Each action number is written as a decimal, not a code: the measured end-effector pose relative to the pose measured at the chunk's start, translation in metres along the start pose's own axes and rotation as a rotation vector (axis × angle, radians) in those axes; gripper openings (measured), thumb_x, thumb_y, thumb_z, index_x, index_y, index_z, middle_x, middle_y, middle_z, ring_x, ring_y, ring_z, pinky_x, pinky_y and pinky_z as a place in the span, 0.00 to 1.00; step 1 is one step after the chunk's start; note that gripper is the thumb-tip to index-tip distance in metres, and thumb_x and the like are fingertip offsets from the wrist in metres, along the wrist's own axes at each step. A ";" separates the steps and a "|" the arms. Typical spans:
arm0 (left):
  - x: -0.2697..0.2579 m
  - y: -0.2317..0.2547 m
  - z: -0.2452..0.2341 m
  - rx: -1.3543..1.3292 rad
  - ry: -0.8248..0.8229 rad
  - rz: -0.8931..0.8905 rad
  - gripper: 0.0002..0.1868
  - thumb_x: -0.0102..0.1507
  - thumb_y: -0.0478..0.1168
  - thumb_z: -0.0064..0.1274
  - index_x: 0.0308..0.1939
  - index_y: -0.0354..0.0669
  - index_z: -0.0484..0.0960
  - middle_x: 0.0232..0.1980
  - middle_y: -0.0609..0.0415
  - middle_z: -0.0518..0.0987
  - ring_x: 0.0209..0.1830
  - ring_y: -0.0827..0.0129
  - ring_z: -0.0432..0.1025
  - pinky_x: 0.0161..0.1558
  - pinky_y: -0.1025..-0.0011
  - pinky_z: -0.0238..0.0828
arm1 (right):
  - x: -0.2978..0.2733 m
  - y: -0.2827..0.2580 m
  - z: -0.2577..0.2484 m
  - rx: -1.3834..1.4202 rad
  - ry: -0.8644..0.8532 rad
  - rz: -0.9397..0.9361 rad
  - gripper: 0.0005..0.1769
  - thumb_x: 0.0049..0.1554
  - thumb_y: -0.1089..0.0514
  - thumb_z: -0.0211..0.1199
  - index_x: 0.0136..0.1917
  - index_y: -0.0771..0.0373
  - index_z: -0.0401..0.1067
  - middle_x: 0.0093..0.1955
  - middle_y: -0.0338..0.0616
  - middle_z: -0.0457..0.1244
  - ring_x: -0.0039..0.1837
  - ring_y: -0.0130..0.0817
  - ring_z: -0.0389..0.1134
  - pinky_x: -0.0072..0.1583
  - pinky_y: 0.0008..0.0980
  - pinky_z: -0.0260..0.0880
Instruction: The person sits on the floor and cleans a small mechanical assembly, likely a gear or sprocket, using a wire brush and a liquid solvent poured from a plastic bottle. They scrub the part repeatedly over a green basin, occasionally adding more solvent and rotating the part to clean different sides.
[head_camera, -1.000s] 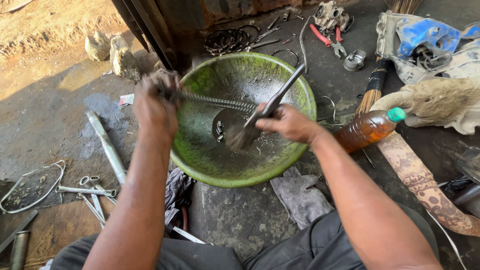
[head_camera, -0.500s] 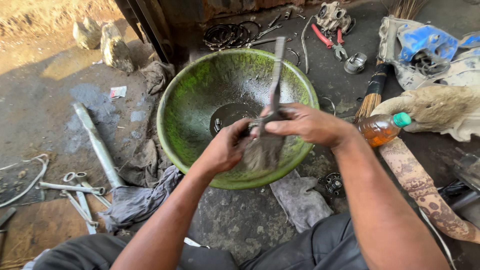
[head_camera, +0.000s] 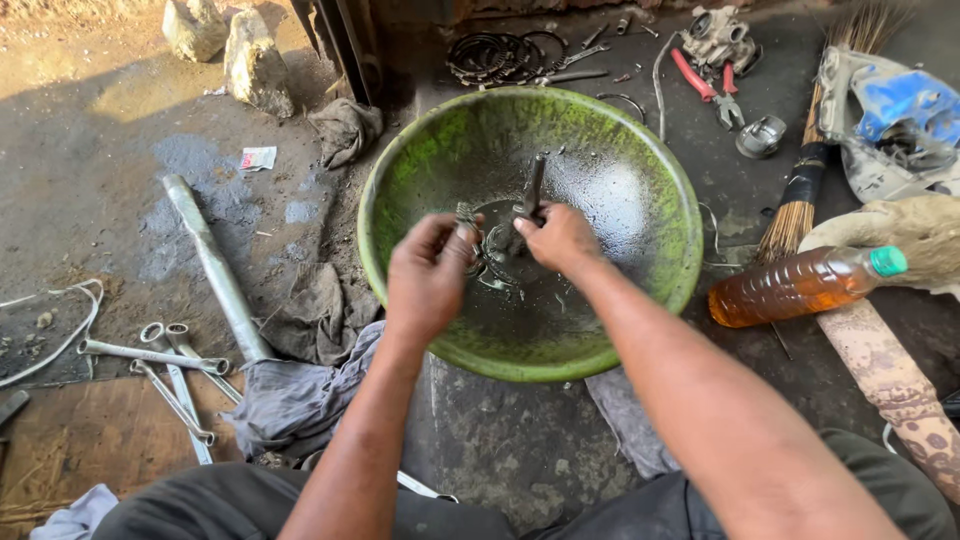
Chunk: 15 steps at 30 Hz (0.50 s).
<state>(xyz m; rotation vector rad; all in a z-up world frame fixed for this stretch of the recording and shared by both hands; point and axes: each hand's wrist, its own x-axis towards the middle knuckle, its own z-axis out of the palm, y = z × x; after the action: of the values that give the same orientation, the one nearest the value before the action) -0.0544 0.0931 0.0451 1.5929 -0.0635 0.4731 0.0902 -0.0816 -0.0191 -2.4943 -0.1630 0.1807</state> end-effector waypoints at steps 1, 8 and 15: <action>-0.007 0.000 -0.001 0.251 0.017 0.137 0.10 0.68 0.38 0.57 0.48 0.34 0.80 0.48 0.46 0.84 0.47 0.65 0.78 0.48 0.68 0.77 | -0.002 -0.002 -0.002 0.071 -0.055 -0.003 0.16 0.57 0.45 0.69 0.55 0.52 0.81 0.47 0.44 0.72 0.44 0.34 0.70 0.52 0.41 0.71; -0.005 0.010 0.013 0.193 -0.078 -0.305 0.17 0.61 0.40 0.64 0.51 0.38 0.81 0.42 0.51 0.85 0.40 0.69 0.79 0.39 0.70 0.78 | -0.082 -0.009 -0.111 0.246 0.117 -0.019 0.16 0.64 0.46 0.63 0.57 0.56 0.78 0.48 0.42 0.71 0.50 0.32 0.70 0.55 0.39 0.70; -0.020 0.004 0.042 -0.061 -0.465 -0.358 0.13 0.61 0.35 0.61 0.49 0.38 0.80 0.39 0.57 0.81 0.33 0.76 0.74 0.29 0.72 0.79 | -0.092 0.010 -0.108 0.518 0.028 -0.234 0.19 0.61 0.50 0.65 0.58 0.65 0.73 0.52 0.42 0.71 0.54 0.32 0.72 0.57 0.34 0.72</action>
<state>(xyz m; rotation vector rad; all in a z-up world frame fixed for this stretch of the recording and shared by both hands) -0.0632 0.0471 0.0423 1.5840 -0.1400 -0.1797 0.0184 -0.1672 0.0695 -1.9441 -0.3474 0.0766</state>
